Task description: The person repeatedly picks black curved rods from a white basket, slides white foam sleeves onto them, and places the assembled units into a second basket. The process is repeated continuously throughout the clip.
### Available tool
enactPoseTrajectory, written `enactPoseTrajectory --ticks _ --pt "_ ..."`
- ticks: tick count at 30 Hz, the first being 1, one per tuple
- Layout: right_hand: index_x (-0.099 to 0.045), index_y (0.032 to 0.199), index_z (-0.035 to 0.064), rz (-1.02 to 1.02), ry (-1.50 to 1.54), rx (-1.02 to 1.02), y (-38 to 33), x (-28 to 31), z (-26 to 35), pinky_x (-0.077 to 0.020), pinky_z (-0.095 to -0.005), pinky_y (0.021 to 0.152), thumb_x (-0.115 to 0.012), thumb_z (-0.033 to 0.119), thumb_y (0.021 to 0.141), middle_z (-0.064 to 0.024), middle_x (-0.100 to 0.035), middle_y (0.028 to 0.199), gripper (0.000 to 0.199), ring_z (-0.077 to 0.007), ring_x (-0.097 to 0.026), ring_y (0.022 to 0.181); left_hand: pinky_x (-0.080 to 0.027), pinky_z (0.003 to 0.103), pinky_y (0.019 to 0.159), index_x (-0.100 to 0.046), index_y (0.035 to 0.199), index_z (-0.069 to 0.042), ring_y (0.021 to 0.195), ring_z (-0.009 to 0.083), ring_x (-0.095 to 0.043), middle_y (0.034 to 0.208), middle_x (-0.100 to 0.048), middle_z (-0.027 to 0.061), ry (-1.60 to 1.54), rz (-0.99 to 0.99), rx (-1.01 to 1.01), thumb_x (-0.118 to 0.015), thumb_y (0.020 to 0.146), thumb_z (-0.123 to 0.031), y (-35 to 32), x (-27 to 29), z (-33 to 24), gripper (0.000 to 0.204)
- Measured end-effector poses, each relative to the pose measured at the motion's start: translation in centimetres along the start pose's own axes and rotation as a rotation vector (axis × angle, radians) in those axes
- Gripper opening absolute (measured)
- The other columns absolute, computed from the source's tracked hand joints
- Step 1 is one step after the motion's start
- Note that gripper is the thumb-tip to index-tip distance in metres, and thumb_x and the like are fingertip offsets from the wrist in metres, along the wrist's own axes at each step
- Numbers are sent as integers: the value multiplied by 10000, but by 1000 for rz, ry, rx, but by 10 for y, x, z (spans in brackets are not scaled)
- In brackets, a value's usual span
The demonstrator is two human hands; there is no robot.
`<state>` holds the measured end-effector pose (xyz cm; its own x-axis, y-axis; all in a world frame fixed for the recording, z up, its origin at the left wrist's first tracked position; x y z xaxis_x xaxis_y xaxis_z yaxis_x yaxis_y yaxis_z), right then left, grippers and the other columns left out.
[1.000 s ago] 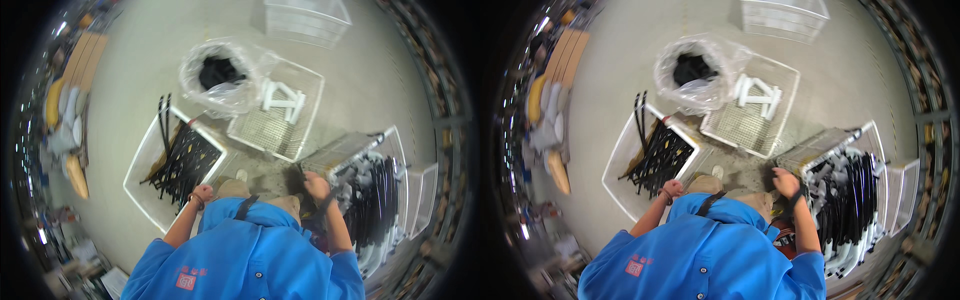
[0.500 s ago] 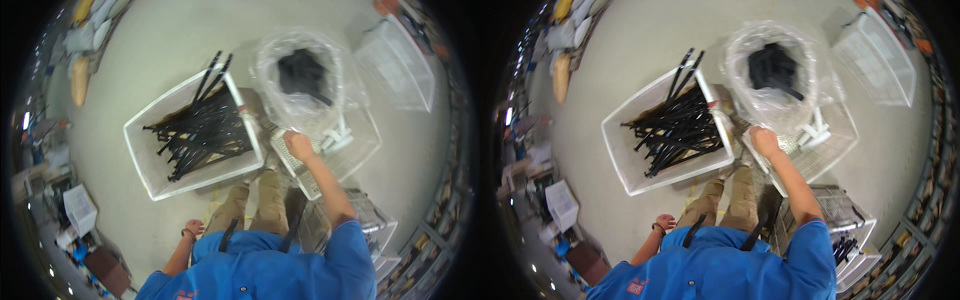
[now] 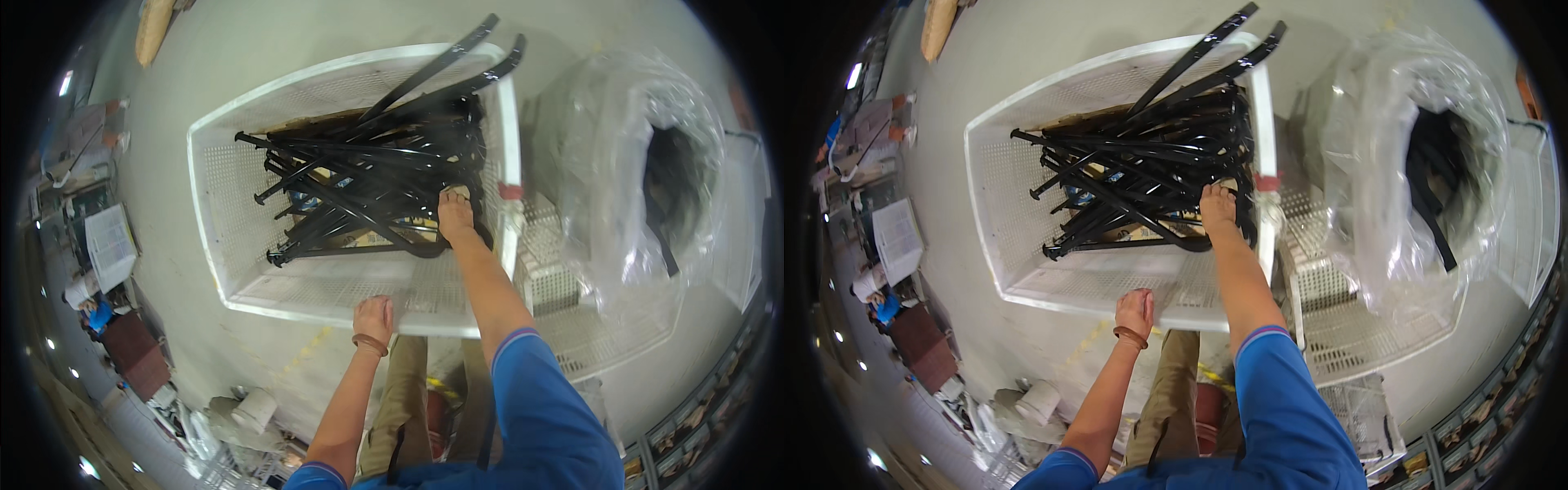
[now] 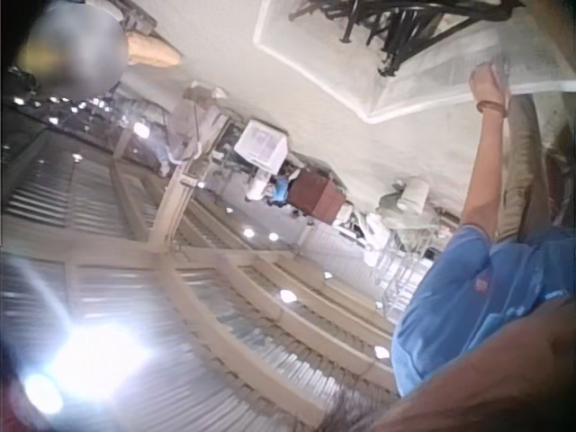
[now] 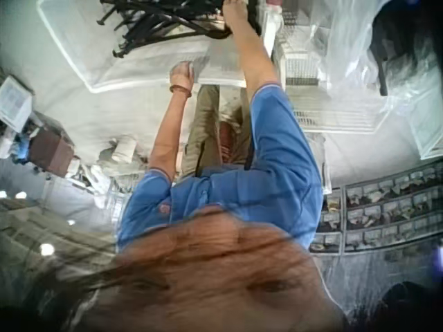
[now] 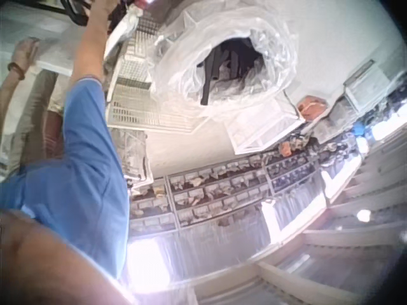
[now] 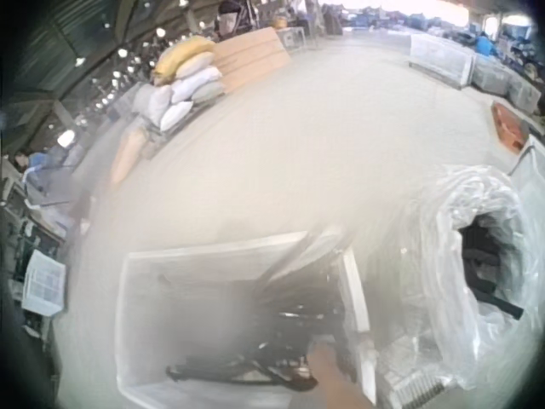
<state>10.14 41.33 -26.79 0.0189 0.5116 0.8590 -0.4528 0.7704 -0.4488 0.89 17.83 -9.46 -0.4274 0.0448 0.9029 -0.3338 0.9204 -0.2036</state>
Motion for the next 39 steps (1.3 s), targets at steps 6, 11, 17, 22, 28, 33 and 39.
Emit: enactPoseTrajectory --ticks 6,11,17,22,28,33,39 --pt "-609 1084 59 -791 -113 686 59 144 99 -411 -432 954 -559 132 818 -116 -584 1156 280 -256 -560 1096 -458 429 628 -610 843 -101 700 303 -598 765 -613 85 8 -92 50 -580 863 -170 0 -15 15 78" --pt "-653 1020 121 -217 -519 285 129 194 62 -471 -442 911 -561 155 879 -88 -688 1067 171 -260 -651 1043 -460 428 593 -619 832 -115 647 297 -573 716 -579 80 52 -104 20 -596 824 -237 1 -12 15 124" --pt "-654 934 75 -152 -404 429 32 250 61 -570 -350 664 -601 83 825 -87 -717 821 121 -235 -721 792 -510 437 740 -613 972 -81 811 342 -639 861 -659 108 -31 127 163 -608 859 -280 2 -23 22 229" --pt "-612 884 58 -342 -232 333 -155 366 19 -537 -340 529 -612 50 775 -80 -674 728 110 -222 -698 679 -402 446 1019 -465 1296 -36 1254 405 -466 1393 -460 225 -243 -195 7 -717 802 -190 46 101 -44 575" --pt "-545 913 70 -345 -7 249 -409 401 -13 -498 -332 451 -604 96 752 -52 -572 652 174 -218 -648 584 -434 462 963 -472 1313 -34 1156 344 -541 1335 -531 160 -124 244 -964 -850 639 -179 -22 240 -295 787" --pt "-508 825 87 -607 193 85 -577 383 4 -431 -290 657 -601 123 734 -36 -531 682 135 -189 -568 664 -532 405 677 -564 1205 0 766 365 -662 850 -663 192 25 1012 -1021 -748 829 -293 -150 211 -349 511" --pt "-599 1154 95 -1049 407 -781 -776 259 5 -422 -438 985 -687 171 785 -86 -600 1137 387 -281 -568 1094 -375 260 371 -546 1068 -60 395 99 -433 616 -509 6 -163 1600 -195 -618 955 -226 -233 128 -290 214"
Point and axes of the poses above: each hand's wrist, its own y-axis towards the middle knuckle, its own x-axis out of the back of the hand, z = x × y, the point moved 8 cm from there along y, towards the middle knuckle
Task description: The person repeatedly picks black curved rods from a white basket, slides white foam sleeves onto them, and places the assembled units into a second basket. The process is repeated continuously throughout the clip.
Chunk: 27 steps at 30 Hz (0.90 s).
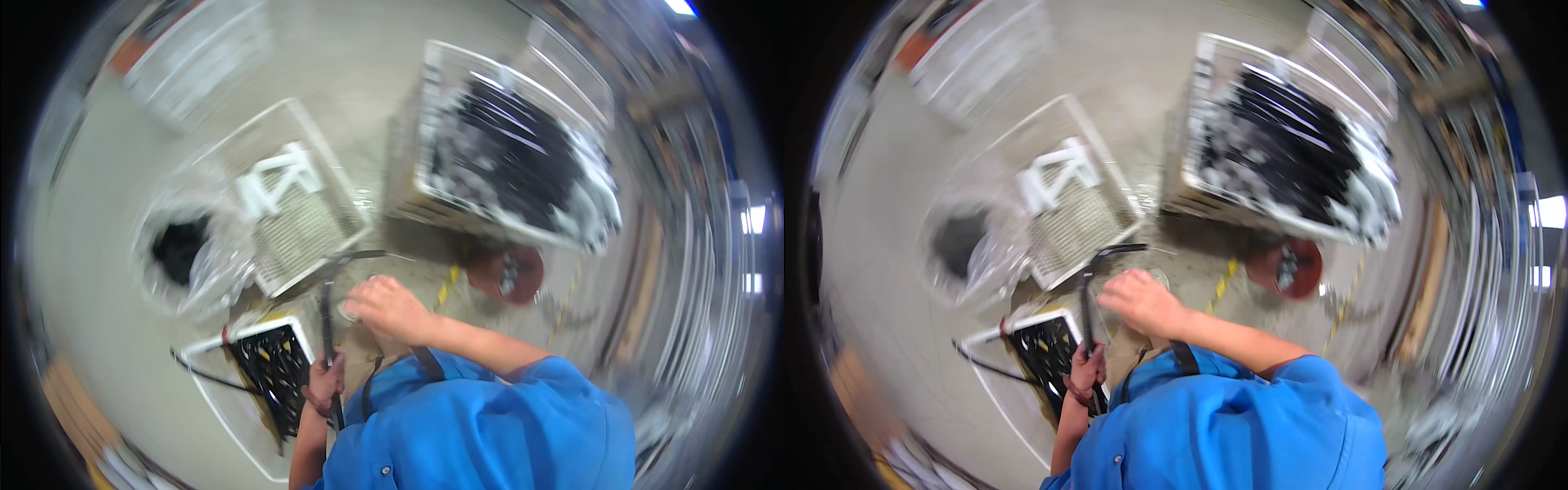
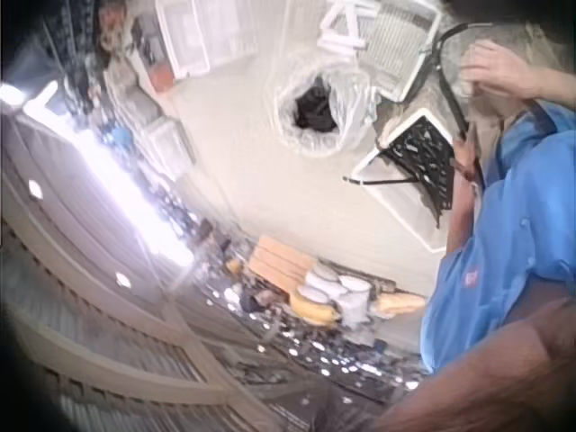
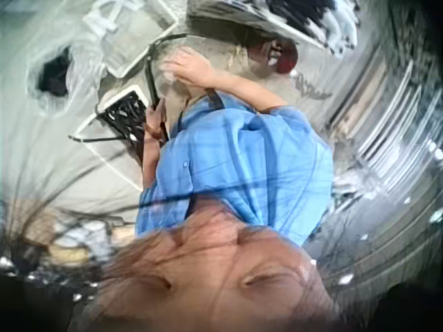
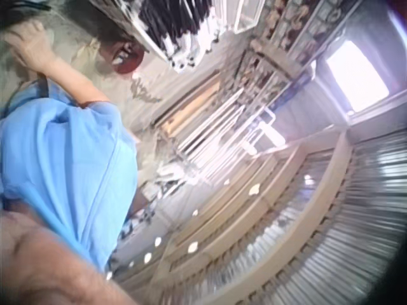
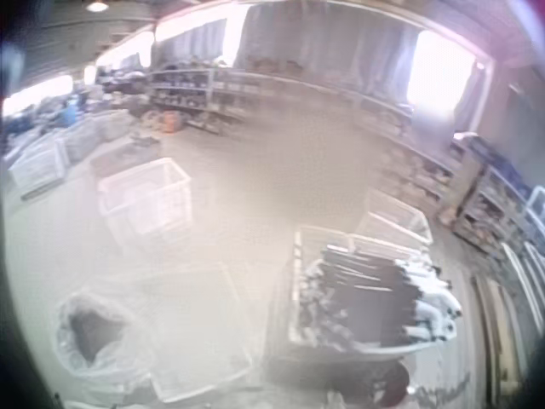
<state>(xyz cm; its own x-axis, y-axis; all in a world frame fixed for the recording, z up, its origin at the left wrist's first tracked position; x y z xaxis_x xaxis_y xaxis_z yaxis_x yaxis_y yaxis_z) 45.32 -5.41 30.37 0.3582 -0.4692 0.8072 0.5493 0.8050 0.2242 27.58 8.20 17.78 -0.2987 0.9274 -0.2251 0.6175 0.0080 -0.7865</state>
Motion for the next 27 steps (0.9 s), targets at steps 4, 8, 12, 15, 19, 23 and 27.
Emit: enactPoseTrajectory --ticks 4,8,12,15,19,23,27 --pt "-674 1085 82 -254 164 -856 -205 14 -149 -506 -442 875 -626 128 818 -141 -683 1064 274 -347 -630 1019 -338 243 335 -531 976 -63 382 91 -429 593 -490 -2 145 -128 -62 -614 961 -254 28 -12 28 209" --pt "-668 1003 109 -35 -11 -1472 -442 -3 -213 -526 -474 819 -587 126 808 -162 -684 1043 212 -358 -652 965 -379 277 357 -573 813 -11 399 110 -481 579 -543 33 509 -353 -41 -656 931 -290 33 -1 62 314" --pt "-662 1031 105 29 26 -1551 -596 -19 -284 -519 -465 852 -585 85 781 -156 -657 1074 263 -356 -625 1023 -437 334 469 -627 783 51 489 154 -550 614 -613 86 777 -421 -53 -681 904 -294 45 -49 119 369" --pt "-651 1057 86 -16 -13 -1492 -663 -34 -368 -516 -468 858 -601 83 771 -165 -629 1044 291 -369 -608 1022 -461 355 571 -617 770 62 577 157 -547 591 -576 70 1078 -447 -185 -683 902 -272 51 -125 155 366" --pt "-545 1236 133 -6 -129 -1371 -716 -74 -491 -504 -480 875 -626 154 801 -145 -582 1118 444 -364 -593 1041 -440 341 550 -600 742 41 571 129 -485 602 -556 51 1014 -363 63 -709 877 -254 64 -206 228 342" --pt "-375 1448 194 148 21 -1542 -759 -161 -600 -442 -500 1004 -583 228 907 -196 -420 1433 581 -395 -518 1208 -430 323 528 -600 740 15 564 107 -485 582 -547 52 1211 -286 204 -739 851 -222 91 -239 268 295" --pt "-330 1484 189 155 316 -1811 -810 -256 -654 -424 -482 1044 -510 244 947 -184 -343 1513 569 -381 -476 1282 -365 306 447 -505 604 -31 480 81 -435 514 -477 -11 1310 -213 174 -709 875 -208 115 -237 297 382"
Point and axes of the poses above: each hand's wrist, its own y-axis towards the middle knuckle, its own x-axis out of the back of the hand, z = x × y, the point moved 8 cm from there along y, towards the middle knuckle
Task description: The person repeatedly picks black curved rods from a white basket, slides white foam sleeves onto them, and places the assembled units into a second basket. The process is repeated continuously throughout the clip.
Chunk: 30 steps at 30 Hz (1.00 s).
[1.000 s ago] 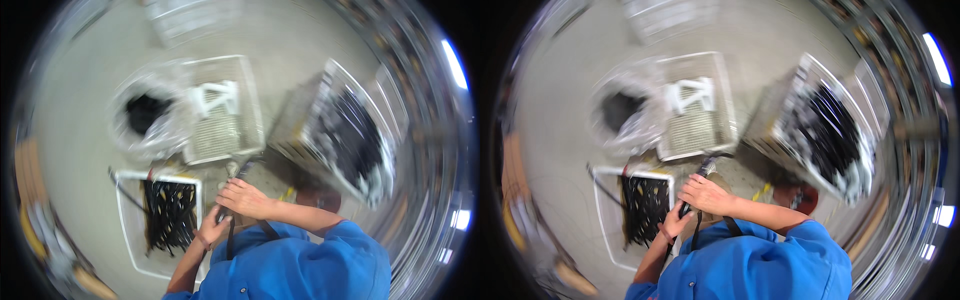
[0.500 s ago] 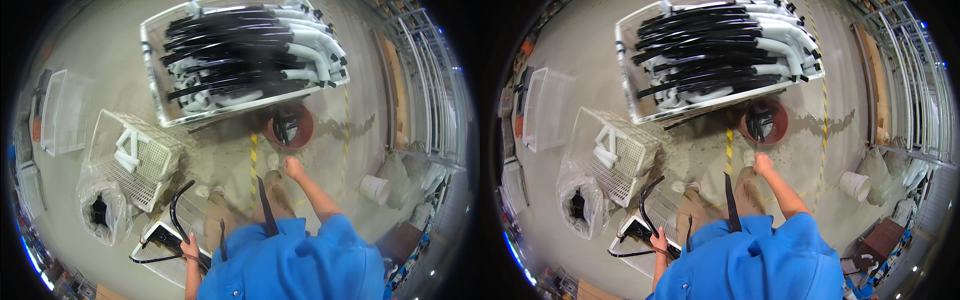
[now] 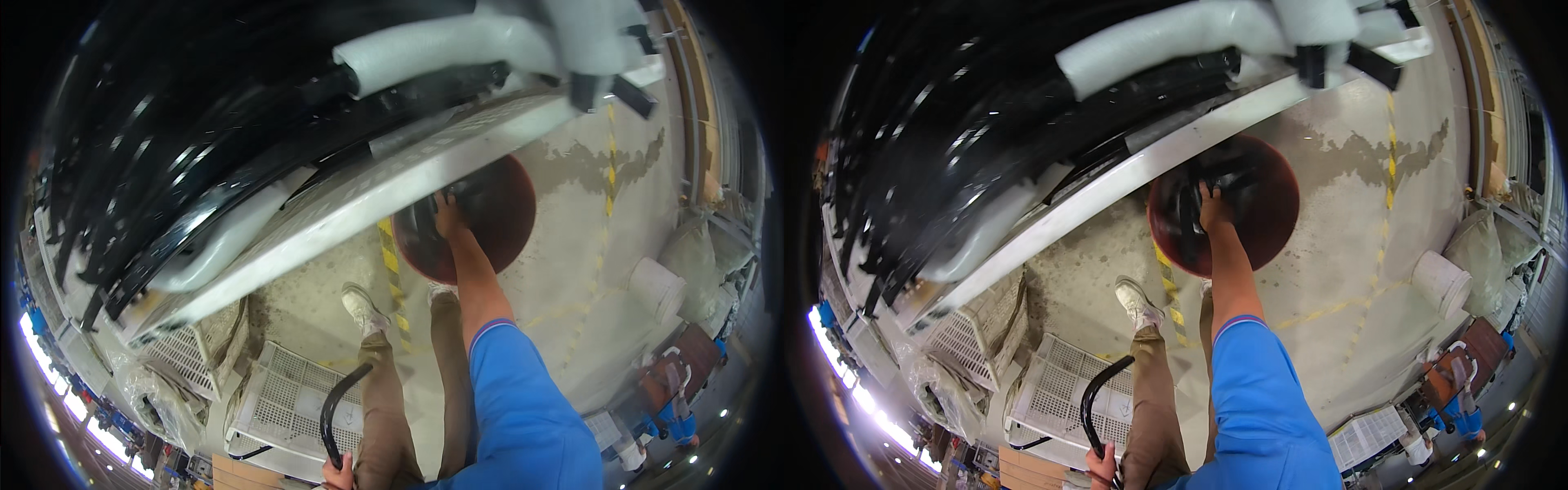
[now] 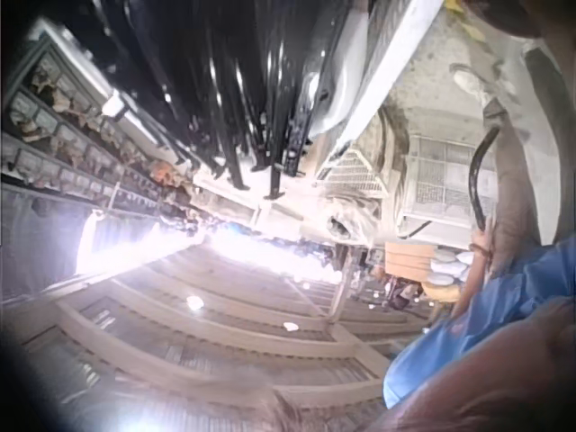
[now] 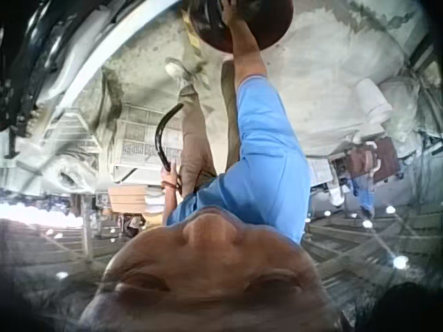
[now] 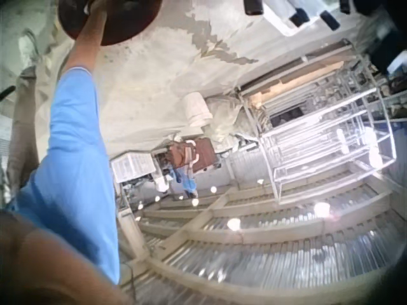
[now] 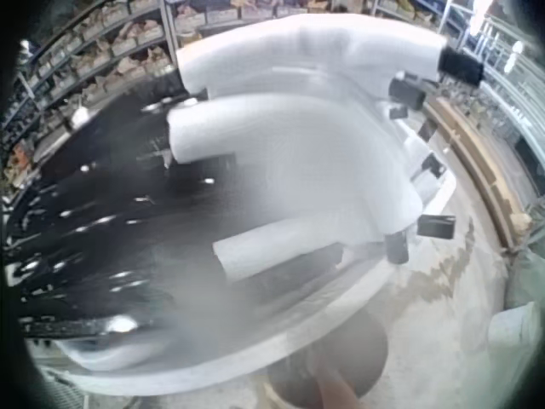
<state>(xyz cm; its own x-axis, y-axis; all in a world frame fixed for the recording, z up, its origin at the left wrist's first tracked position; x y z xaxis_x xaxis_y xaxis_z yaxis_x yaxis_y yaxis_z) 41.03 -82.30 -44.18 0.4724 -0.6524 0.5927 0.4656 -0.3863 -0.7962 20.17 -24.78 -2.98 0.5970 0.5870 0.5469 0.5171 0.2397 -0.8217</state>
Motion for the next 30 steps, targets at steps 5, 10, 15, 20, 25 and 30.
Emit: enactPoseTrajectory --ticks 5,10,15,20,25,30 --pt "-255 1525 186 -7 45 23 66 -38 -5 -464 -457 1020 -489 106 930 -166 -368 1512 644 -364 -514 1265 -378 326 447 -575 771 -38 470 147 -447 524 -502 14 138 8 32 -624 915 -364 15 -17 3 360" --pt "-320 1504 181 167 -132 -60 54 -22 1 -449 -453 1038 -556 164 900 -182 -525 1381 649 -349 -540 1247 -380 295 457 -559 635 -10 488 74 -454 520 -510 -10 -43 -30 243 -725 882 -283 7 -16 -16 403" --pt "-413 1449 150 8 46 76 -46 72 -14 -489 -431 958 -651 294 851 -207 -639 1181 659 -341 -620 1110 -418 324 506 -593 685 11 508 117 -482 540 -549 42 -6 34 97 -725 878 -286 -3 -4 -76 378" --pt "-384 1456 103 69 142 251 -162 165 -39 -534 -417 737 -658 311 861 -204 -691 842 687 -327 -689 798 -417 338 526 -611 668 12 535 119 -473 548 -539 35 -91 35 -179 -704 892 -284 -18 21 -175 383" --pt "-436 1397 42 28 470 495 -317 258 -59 -527 -414 821 -697 303 823 -241 -682 983 683 -336 -680 926 -323 241 368 -526 662 -94 403 69 -433 536 -487 -24 -367 177 -209 -679 927 -321 -58 68 -265 382" --pt "-435 1381 59 -20 769 674 -456 333 -58 -476 -362 969 -745 223 775 -182 -637 1223 699 -276 -624 1137 -305 238 345 -521 724 -92 377 74 -416 548 -467 -18 -491 202 -294 -671 934 -303 -129 125 -337 333"
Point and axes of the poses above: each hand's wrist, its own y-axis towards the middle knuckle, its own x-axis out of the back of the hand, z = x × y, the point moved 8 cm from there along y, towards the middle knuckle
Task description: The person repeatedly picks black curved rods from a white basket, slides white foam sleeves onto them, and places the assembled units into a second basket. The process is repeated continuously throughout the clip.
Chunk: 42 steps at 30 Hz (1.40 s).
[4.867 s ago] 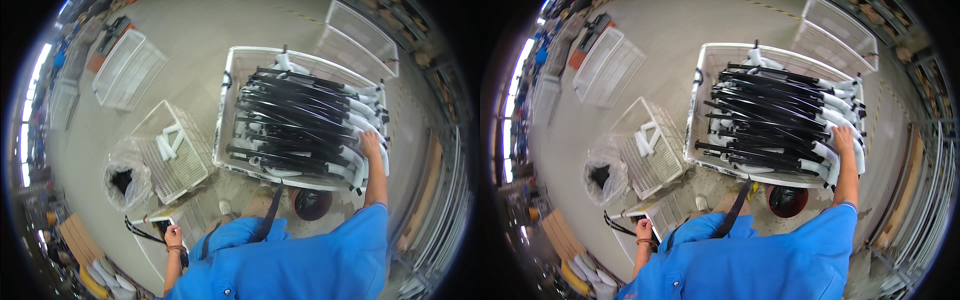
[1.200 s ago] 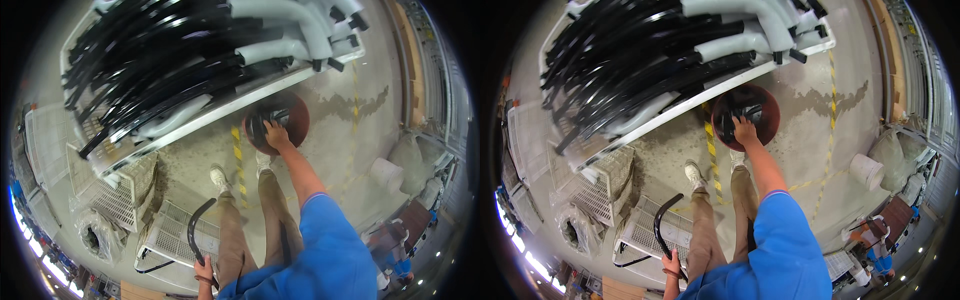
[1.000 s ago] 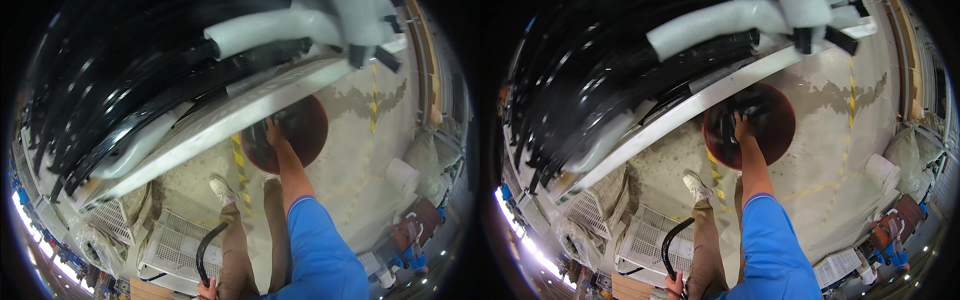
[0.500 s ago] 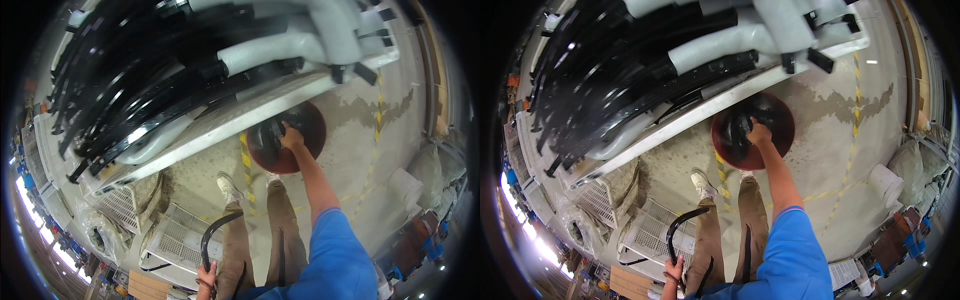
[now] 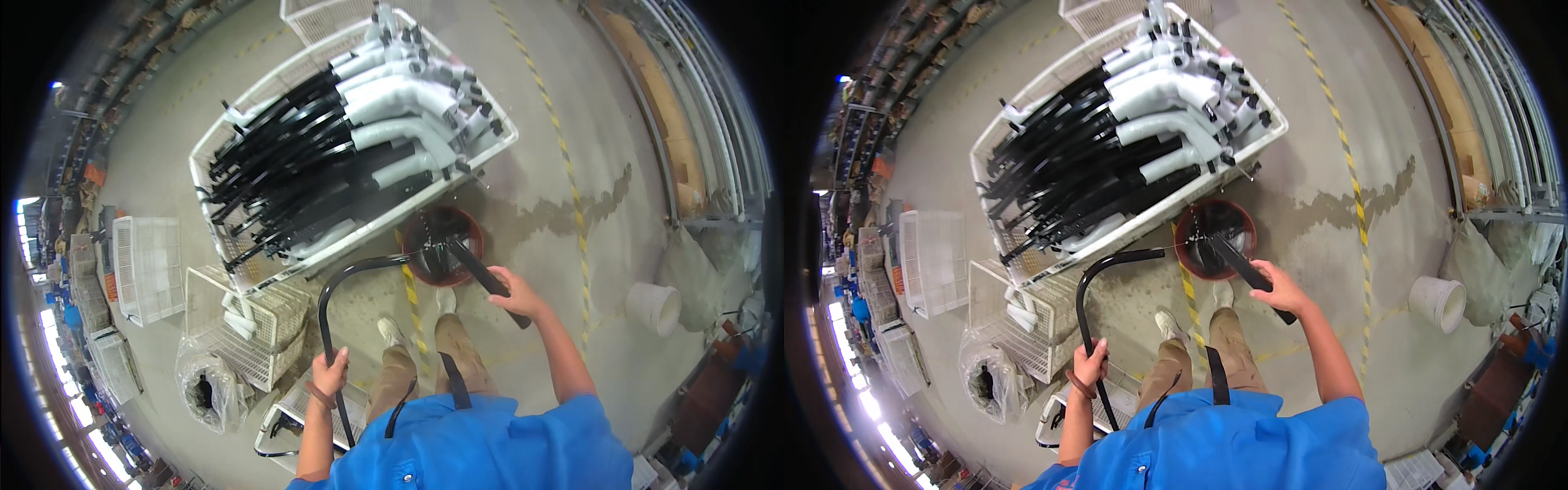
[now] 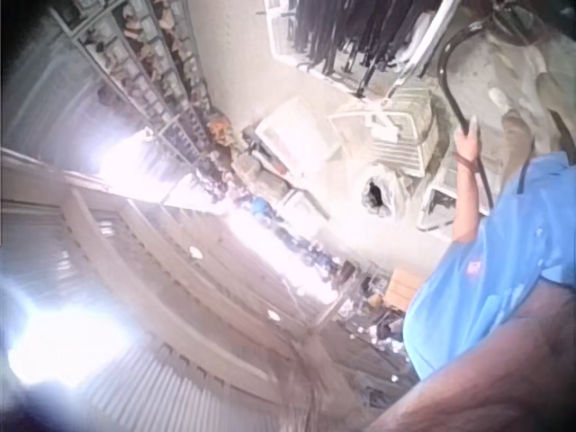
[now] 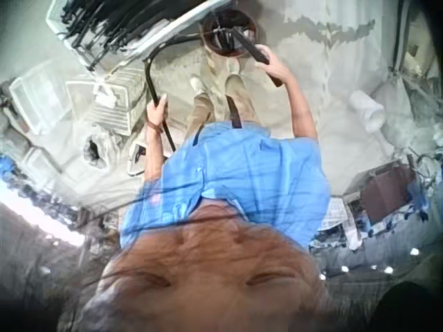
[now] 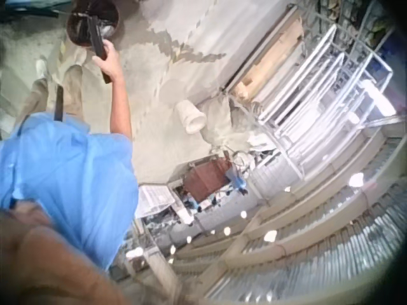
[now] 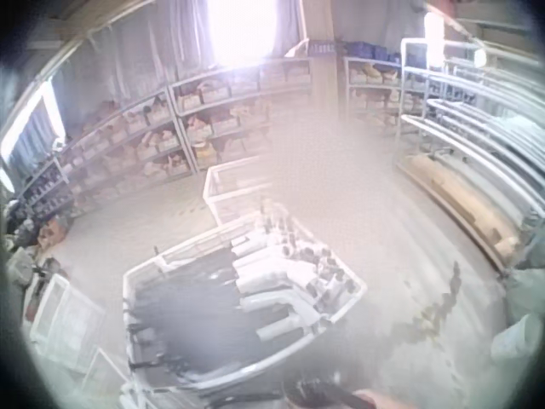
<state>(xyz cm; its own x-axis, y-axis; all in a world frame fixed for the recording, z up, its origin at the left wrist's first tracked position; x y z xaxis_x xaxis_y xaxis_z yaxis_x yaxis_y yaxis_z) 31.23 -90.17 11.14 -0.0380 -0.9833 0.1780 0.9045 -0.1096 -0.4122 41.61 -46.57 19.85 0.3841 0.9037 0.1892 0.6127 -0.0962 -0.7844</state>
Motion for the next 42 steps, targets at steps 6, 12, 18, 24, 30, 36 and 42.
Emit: enactPoseTrajectory --ticks 6,12,18,24,30,36,42 --pt "-486 1293 123 -293 -408 200 35 0 81 -478 -448 919 -695 159 804 -131 -614 1188 532 -354 -588 1087 -287 235 333 -493 732 -115 382 69 -402 552 -441 -27 -27 4 -113 -657 940 -304 -62 1 -76 325" --pt "-518 1239 129 -336 -473 516 18 7 147 -460 -444 896 -656 91 817 -109 -594 1128 446 -342 -568 1078 -282 242 336 -500 716 -141 383 53 -385 555 -454 -51 -32 -41 -154 -677 928 -280 -101 0 -100 310" --pt "-520 1225 147 -353 -487 567 4 15 156 -455 -437 875 -658 88 807 -90 -596 1097 444 -325 -571 1055 -284 233 342 -506 774 -118 398 61 -379 555 -431 -31 -13 6 -219 -655 943 -289 -113 -18 -99 282" --pt "-518 1227 124 -362 -434 514 8 21 125 -451 -447 911 -662 106 816 -109 -595 1126 436 -343 -563 1073 -282 226 347 -489 771 -127 418 60 -385 578 -436 -34 -30 -6 -216 -652 945 -284 -121 -23 -95 286" --pt "-524 1228 92 -340 -364 634 12 19 148 -455 -442 918 -656 78 816 -134 -593 1125 433 -357 -566 1066 -271 224 346 -470 725 -144 405 43 -370 573 -436 -57 -48 4 -199 -663 940 -275 -128 -32 -94 318" --pt "-525 1247 108 -272 -433 683 -2 16 185 -463 -443 916 -661 64 804 -112 -606 1121 466 -350 -569 1068 -257 230 347 -469 714 -142 398 39 -357 567 -435 -62 -16 -13 -171 -669 937 -267 -129 -43 -92 324" --pt "-506 1350 85 -157 -282 813 -32 26 237 -500 -390 915 -690 38 819 -98 -635 1188 565 -308 -620 1067 -266 237 356 -457 740 -142 414 48 -366 570 -414 -59 -82 56 -132 -647 951 -258 -144 -47 -90 307"
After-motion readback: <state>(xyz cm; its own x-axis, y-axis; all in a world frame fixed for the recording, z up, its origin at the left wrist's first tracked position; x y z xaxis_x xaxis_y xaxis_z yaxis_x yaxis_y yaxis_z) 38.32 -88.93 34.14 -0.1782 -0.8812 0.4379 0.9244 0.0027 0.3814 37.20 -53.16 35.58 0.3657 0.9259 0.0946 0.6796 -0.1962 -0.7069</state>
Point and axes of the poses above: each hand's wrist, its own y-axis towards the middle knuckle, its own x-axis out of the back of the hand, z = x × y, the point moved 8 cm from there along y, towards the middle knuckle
